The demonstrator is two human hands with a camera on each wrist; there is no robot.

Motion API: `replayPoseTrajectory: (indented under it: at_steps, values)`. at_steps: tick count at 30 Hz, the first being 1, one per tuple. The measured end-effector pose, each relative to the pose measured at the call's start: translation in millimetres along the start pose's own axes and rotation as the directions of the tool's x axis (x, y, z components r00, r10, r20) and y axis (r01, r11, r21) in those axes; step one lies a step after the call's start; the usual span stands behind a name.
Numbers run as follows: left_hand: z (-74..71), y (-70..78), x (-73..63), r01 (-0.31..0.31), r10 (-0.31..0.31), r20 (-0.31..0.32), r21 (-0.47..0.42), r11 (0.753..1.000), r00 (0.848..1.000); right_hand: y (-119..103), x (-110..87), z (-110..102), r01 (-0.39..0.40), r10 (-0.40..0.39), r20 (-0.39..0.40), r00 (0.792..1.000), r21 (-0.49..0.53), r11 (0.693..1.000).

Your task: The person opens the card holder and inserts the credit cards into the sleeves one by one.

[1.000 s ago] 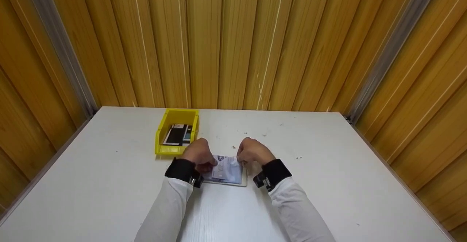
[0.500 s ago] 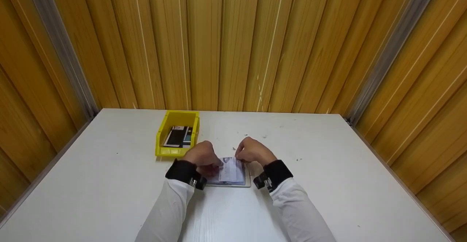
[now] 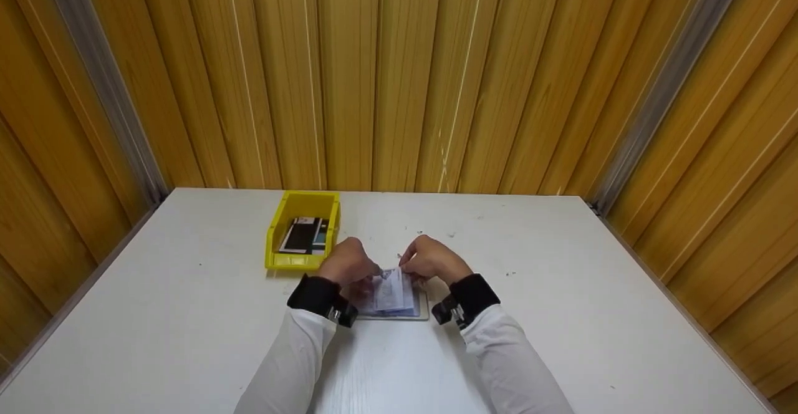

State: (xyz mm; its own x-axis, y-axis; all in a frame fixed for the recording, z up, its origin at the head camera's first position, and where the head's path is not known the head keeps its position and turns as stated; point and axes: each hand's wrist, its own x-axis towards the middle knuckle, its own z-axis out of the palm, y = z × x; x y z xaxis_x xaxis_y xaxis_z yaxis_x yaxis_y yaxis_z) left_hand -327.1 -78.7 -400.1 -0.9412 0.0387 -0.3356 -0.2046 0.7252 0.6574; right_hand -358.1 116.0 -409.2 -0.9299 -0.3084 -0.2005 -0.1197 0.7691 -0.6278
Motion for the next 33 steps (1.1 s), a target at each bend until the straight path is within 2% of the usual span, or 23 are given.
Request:
replayPoseTrajectory:
  at_steps: [4,8,14,19,24,29,33]
  values:
    - [1.0,2.3,2.2,0.017,-0.017,-0.011,-0.002,1.0,1.0,-0.7,-0.1,0.4,-0.009,0.009,0.002,1.0,0.001,1.0]
    - [1.0,3.6,3.2,0.004,-0.005,-0.016,-0.029,1.0,1.0,-0.2,0.4,0.5,-0.01,0.01,0.007,1.0,0.001,1.0]
    - [1.1,1.5,4.3,-0.004,0.007,0.024,-0.11,0.994,1.0,0.2,0.0,0.2,-0.015,0.015,0.015,1.0,0.011,1.0]
    - [0.8,0.5,3.7,-0.011,0.016,0.039,-0.115,0.993,0.999,1.6,0.2,0.3,0.002,-0.002,0.006,1.0,0.001,1.0]
    - [0.8,2.3,3.0,-0.011,0.018,0.053,-0.127,0.992,0.998,-0.6,-0.4,0.0,0.008,-0.008,0.0,1.0,0.054,0.999]
    - [1.3,1.4,1.1,-0.063,0.069,0.043,-0.114,0.991,0.997,-2.5,0.3,-0.3,0.003,-0.003,0.001,1.0,0.059,0.998]
    - [2.1,0.9,0.5,-0.069,0.076,0.051,-0.13,0.989,0.996,-1.7,1.1,-0.1,0.002,-0.002,0.004,1.0,0.048,0.999]
